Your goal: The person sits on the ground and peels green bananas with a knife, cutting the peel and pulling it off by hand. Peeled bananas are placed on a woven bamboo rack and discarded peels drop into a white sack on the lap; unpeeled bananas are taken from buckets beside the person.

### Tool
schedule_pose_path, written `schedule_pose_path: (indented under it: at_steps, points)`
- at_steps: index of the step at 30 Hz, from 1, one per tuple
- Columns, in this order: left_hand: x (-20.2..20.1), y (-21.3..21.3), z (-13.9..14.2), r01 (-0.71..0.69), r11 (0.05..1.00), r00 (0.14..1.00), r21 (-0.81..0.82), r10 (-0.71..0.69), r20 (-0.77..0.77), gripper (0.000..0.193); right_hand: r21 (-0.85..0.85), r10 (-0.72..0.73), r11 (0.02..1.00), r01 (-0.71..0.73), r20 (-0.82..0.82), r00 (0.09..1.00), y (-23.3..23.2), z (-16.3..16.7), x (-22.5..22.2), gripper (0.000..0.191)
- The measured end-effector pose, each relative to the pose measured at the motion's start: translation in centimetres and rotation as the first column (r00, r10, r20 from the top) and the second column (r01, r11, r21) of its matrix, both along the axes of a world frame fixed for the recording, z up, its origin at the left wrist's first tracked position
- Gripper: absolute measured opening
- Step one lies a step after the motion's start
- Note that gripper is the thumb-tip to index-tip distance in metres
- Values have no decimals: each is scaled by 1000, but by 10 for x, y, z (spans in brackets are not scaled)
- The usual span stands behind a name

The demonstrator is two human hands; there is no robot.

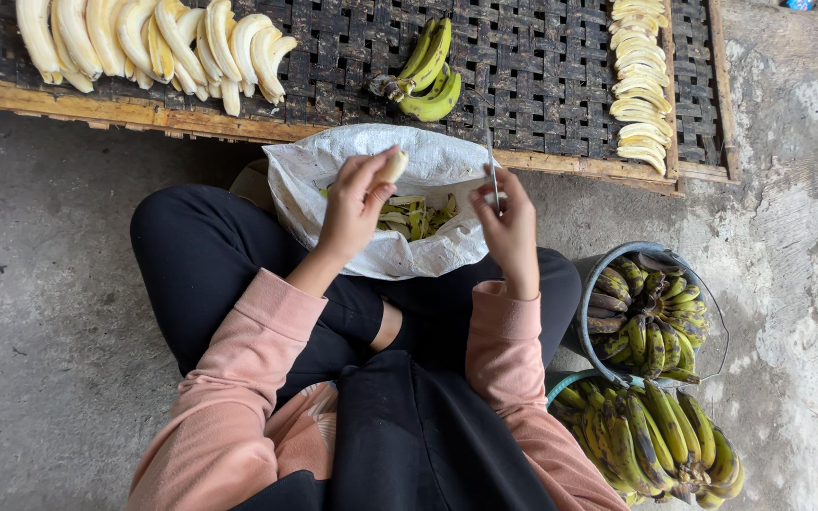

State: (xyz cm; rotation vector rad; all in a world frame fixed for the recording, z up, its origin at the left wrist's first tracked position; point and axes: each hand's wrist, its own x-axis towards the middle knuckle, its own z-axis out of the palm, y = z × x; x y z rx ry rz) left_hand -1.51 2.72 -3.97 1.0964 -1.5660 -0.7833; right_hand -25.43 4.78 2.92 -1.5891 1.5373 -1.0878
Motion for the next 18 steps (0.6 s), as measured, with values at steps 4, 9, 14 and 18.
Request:
schedule_pose_path:
  at_steps: [4,9,14,18]
  points:
    - [-17,12,10,35,970,980,-241,14,199,63,-40,96,995,-88,298,950,18,10,45,44]
    - [-18,30,27,43,984,999,-174,-43,4,73,-154,64,987,-38,171,983,22,25,68,28]
    - [-35,10,13,652,678,135,339,336,-932,34,-276,26,960,-44,-69,997,20,38,64,31]
    - [-61,-20,-1,614,680,154,400,394,-906,41,-420,98,889,-179,-207,973,22,35,66,38]
